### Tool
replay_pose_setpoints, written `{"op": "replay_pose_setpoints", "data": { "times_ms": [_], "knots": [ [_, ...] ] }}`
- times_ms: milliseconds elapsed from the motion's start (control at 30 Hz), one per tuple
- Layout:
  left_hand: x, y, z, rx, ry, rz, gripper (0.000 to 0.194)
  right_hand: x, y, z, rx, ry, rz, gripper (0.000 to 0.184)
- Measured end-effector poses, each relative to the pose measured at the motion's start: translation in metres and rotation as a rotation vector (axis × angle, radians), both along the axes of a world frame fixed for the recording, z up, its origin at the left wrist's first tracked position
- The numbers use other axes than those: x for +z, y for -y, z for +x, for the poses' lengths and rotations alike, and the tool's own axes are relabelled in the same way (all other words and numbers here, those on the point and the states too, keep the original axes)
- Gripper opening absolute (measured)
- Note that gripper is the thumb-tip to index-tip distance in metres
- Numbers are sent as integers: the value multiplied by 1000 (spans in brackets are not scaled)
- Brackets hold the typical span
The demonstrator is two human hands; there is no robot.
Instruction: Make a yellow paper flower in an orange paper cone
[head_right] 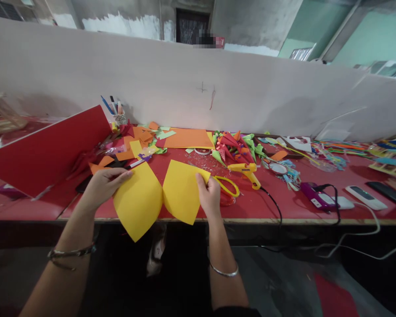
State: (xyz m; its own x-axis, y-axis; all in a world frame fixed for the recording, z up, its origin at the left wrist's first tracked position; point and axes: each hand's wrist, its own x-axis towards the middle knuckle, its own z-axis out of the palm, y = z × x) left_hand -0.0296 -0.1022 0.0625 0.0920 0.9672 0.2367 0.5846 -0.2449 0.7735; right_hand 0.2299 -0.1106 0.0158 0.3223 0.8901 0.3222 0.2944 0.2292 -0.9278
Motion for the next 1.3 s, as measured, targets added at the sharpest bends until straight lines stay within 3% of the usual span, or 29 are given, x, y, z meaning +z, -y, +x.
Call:
{"op": "replay_pose_setpoints", "data": {
  "times_ms": [133,233,400,533,633,800,967,1133,1233,1300],
  "knots": [
    [-11,-7,1,68,101,25,29,-9,3,-5,412,-122,-153,37],
    [-25,-14,-2,123,273,-26,28,-17,4,-8,512,-31,-256,37],
    [-48,-13,2,121,788,-148,48,-22,1,-12,341,-52,-205,45],
    [-62,-2,18,51,958,-338,45,-19,0,-20,232,-139,-123,45],
    [-67,3,29,103,888,-371,39,-17,2,-26,199,-166,-69,43],
    [-66,2,32,345,699,-299,40,-17,1,-25,132,-219,-59,43],
    [-69,-3,15,397,629,-238,46,-25,-3,-13,40,-294,-56,44],
    [-62,-15,-10,501,630,-24,35,-27,-7,10,-168,-332,-72,47],
    [-53,-24,-16,494,598,-20,28,-21,-6,18,-166,-193,64,41],
    [-51,-28,-13,381,599,-85,27,-16,-4,17,-68,-72,135,31]
  ]
}}
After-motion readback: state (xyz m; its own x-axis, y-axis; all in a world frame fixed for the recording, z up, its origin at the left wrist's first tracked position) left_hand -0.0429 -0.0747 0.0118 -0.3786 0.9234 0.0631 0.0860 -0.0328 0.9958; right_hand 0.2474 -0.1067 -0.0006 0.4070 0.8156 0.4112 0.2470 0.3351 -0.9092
